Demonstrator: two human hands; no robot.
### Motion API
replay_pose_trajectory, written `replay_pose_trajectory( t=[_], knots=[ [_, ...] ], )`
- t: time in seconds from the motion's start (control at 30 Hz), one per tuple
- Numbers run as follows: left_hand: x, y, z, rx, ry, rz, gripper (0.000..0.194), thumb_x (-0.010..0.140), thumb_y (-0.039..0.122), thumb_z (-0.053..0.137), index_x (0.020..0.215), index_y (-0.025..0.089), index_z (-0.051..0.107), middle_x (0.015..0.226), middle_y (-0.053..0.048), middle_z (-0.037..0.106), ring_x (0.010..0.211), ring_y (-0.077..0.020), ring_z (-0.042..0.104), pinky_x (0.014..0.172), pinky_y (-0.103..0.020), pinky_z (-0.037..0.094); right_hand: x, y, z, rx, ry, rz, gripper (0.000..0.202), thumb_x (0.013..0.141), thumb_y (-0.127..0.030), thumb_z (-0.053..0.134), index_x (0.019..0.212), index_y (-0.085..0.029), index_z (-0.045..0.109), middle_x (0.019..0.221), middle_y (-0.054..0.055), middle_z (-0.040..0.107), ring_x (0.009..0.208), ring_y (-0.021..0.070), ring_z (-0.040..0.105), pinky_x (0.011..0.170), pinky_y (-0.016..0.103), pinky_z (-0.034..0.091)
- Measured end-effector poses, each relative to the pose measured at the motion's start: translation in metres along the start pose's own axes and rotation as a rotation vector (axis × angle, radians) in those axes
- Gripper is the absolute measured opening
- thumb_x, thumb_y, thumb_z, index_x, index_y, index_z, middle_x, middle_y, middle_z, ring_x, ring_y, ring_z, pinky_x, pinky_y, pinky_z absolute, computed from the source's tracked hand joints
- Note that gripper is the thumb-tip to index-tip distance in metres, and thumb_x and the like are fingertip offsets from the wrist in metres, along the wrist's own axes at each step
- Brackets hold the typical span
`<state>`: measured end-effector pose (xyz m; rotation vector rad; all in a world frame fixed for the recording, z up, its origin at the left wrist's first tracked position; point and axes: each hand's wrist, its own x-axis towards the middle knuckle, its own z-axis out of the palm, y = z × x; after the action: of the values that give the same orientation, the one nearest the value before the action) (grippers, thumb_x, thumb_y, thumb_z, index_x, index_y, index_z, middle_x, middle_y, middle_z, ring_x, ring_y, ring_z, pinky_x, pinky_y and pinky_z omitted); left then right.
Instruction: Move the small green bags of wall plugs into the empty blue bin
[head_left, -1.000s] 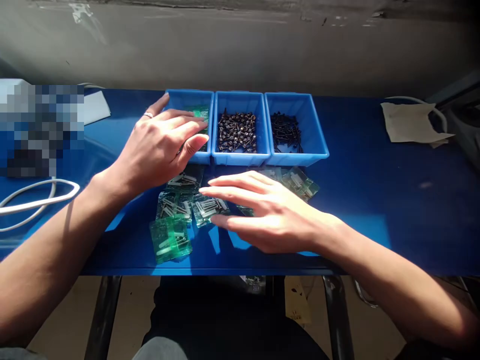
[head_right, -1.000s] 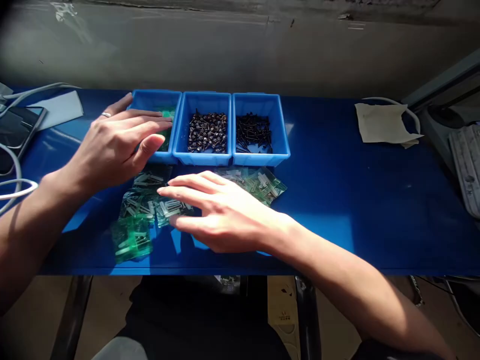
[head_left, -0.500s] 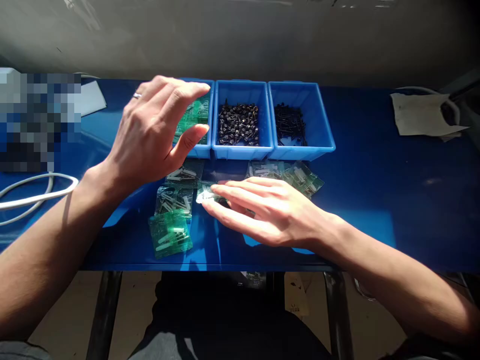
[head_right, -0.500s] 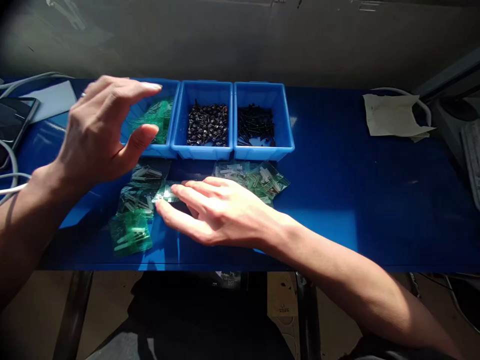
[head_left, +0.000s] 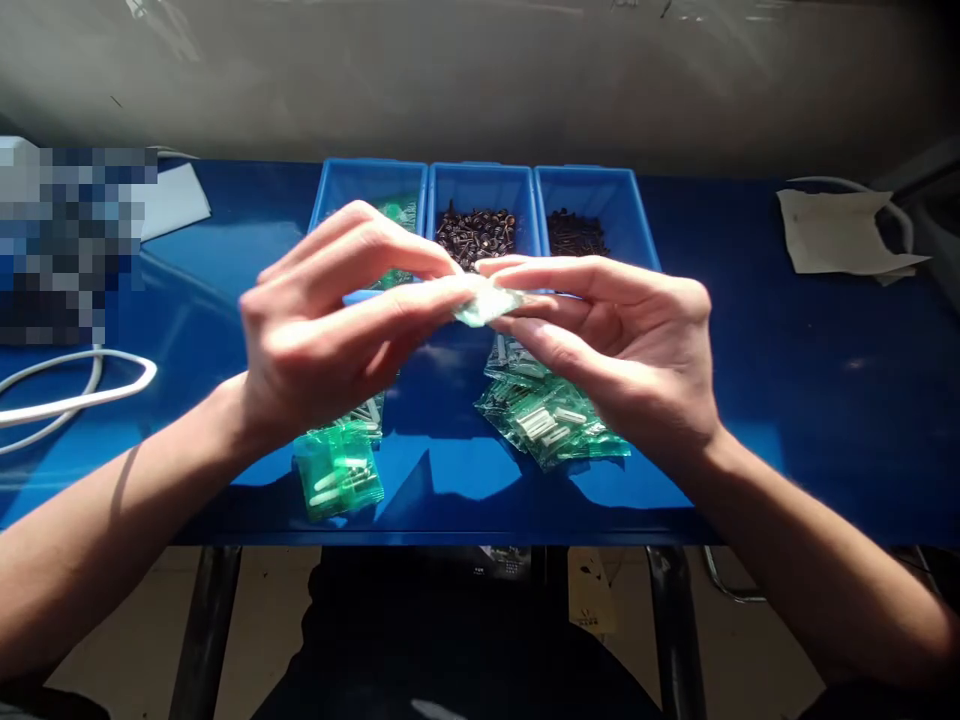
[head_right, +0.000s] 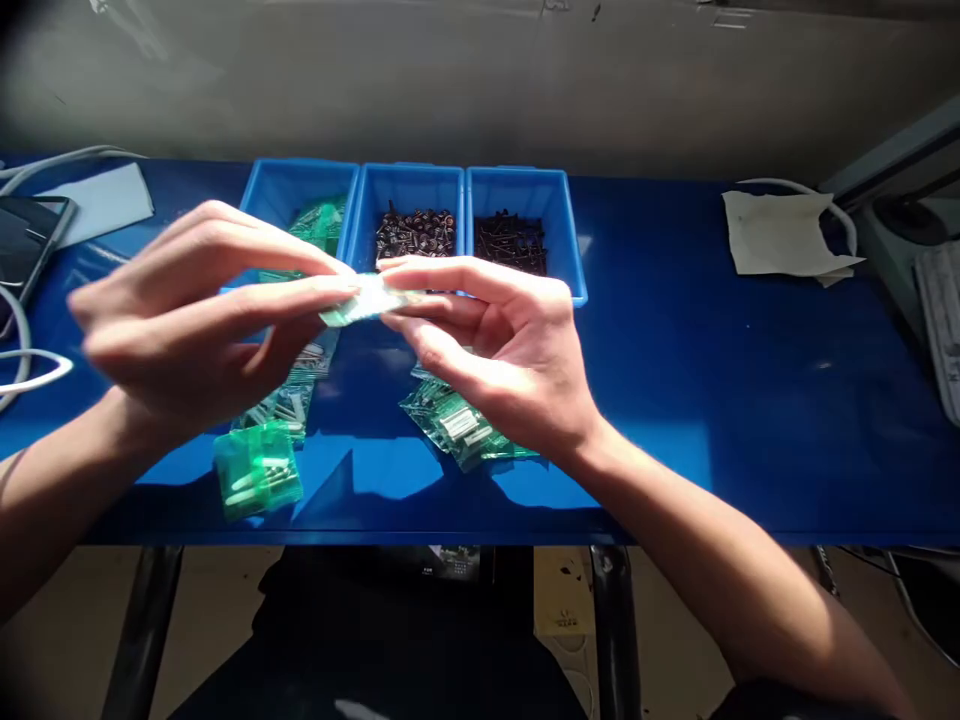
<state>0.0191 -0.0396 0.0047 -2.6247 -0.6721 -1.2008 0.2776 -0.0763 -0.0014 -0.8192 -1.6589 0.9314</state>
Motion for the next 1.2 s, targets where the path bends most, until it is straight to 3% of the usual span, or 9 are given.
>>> replay_pose_trajectory(
  t=[0.13, 0.2, 0.3, 0.47, 0.67, 0.93, 1.0, 1.1, 1.2],
  knots=[
    [0.001, 0.003, -0.003, -0.104, 0.083, -0.112, 0.019, 0.108, 0.018, 0.081, 0.124, 0.028, 0.081, 0.112, 0.003, 0.083, 0.097, -0.0123, 0.079, 0.085, -0.029, 0.067, -0.002, 0.002, 0.008, 0.009, 0.032, 0.01, 0.013, 0.101, -0.016, 0.086, 0.111, -0.024, 0.086, 0.106, 0.001, 0.087, 0.083, 0.0169, 0.087, 0.073, 0.029, 0.077],
    [0.0, 0.006, -0.003, -0.144, 0.099, -0.151, 0.035, 0.108, 0.02, 0.083, 0.139, 0.033, 0.077, 0.115, 0.004, 0.084, 0.098, -0.013, 0.081, 0.085, -0.029, 0.069, -0.001, 0.002, 0.008, 0.008, -0.002, 0.015, 0.004, 0.103, -0.021, 0.086, 0.106, -0.023, 0.085, 0.099, 0.0, 0.085, 0.074, 0.0133, 0.083, 0.063, 0.025, 0.071],
    [-0.001, 0.009, -0.002, -0.134, 0.093, -0.184, 0.064, 0.111, 0.012, 0.073, 0.163, 0.048, 0.059, 0.139, 0.008, 0.08, 0.114, -0.0159, 0.083, 0.096, -0.033, 0.074, 0.001, -0.001, 0.006, 0.072, -0.024, 0.046, 0.007, 0.103, -0.03, 0.087, 0.103, -0.023, 0.085, 0.091, 0.0, 0.084, 0.072, 0.014, 0.081, 0.063, 0.026, 0.071],
    [0.002, 0.003, 0.0, -0.039, 0.011, 0.01, 0.056, 0.105, 0.012, 0.076, 0.155, 0.036, 0.068, 0.168, -0.005, 0.06, 0.154, -0.0303, 0.063, 0.105, -0.043, 0.074, 0.003, -0.001, 0.003, 0.299, 0.017, 0.143, 0.002, 0.1, -0.023, 0.088, 0.1, -0.022, 0.086, 0.092, 0.002, 0.082, 0.076, 0.0167, 0.08, 0.058, 0.028, 0.07],
    [0.0, -0.004, 0.006, -0.072, 0.032, 0.096, 0.037, 0.108, 0.017, 0.074, 0.144, 0.022, 0.072, 0.121, -0.006, 0.084, 0.109, -0.0247, 0.081, 0.094, -0.045, 0.073, 0.0, -0.008, 0.003, 0.274, 0.018, 0.081, 0.01, 0.102, -0.024, 0.082, 0.094, -0.029, 0.085, 0.151, 0.003, 0.075, 0.119, 0.0255, 0.08, 0.074, 0.036, 0.074],
    [-0.005, 0.007, 0.005, -0.089, -0.008, -0.086, 0.028, 0.112, 0.032, 0.079, 0.139, 0.031, 0.071, 0.109, 0.007, 0.084, 0.095, -0.0152, 0.085, 0.085, -0.028, 0.074, -0.006, -0.007, 0.003, -0.129, 0.08, -0.099, 0.037, 0.098, -0.019, 0.085, 0.126, -0.043, 0.085, 0.128, 0.0, 0.08, 0.099, 0.0228, 0.079, 0.081, 0.042, 0.073],
    [-0.005, 0.007, 0.006, -0.126, -0.01, -0.136, 0.055, 0.113, 0.032, 0.076, 0.164, 0.036, 0.055, 0.14, 0.001, 0.08, 0.106, -0.0183, 0.086, 0.091, -0.03, 0.075, -0.005, -0.005, 0.002, -0.157, 0.095, -0.137, 0.046, 0.098, -0.013, 0.083, 0.132, -0.044, 0.083, 0.127, -0.001, 0.08, 0.1, 0.022, 0.078, 0.081, 0.041, 0.072],
    [-0.005, 0.004, 0.007, -0.239, -0.015, -0.207, 0.078, 0.115, 0.026, 0.069, 0.18, 0.044, 0.03, 0.184, -0.003, 0.044, 0.128, -0.0218, 0.081, 0.098, -0.031, 0.075, -0.004, -0.005, 0.001, -0.202, 0.111, -0.173, 0.041, 0.099, -0.015, 0.084, 0.129, -0.044, 0.085, 0.12, 0.0, 0.083, 0.101, 0.0229, 0.078, 0.077, 0.041, 0.071],
    [-0.006, 0.004, 0.006, -0.199, -0.043, -0.152, 0.061, 0.113, 0.025, 0.073, 0.169, 0.042, 0.053, 0.157, 0.0, 0.071, 0.114, -0.0174, 0.081, 0.094, -0.032, 0.071, -0.005, -0.005, 0.001, -0.229, 0.145, -0.178, 0.03, 0.099, -0.019, 0.087, 0.118, -0.042, 0.088, 0.108, -0.001, 0.085, 0.092, 0.0231, 0.078, 0.068, 0.041, 0.07]
  ],
)
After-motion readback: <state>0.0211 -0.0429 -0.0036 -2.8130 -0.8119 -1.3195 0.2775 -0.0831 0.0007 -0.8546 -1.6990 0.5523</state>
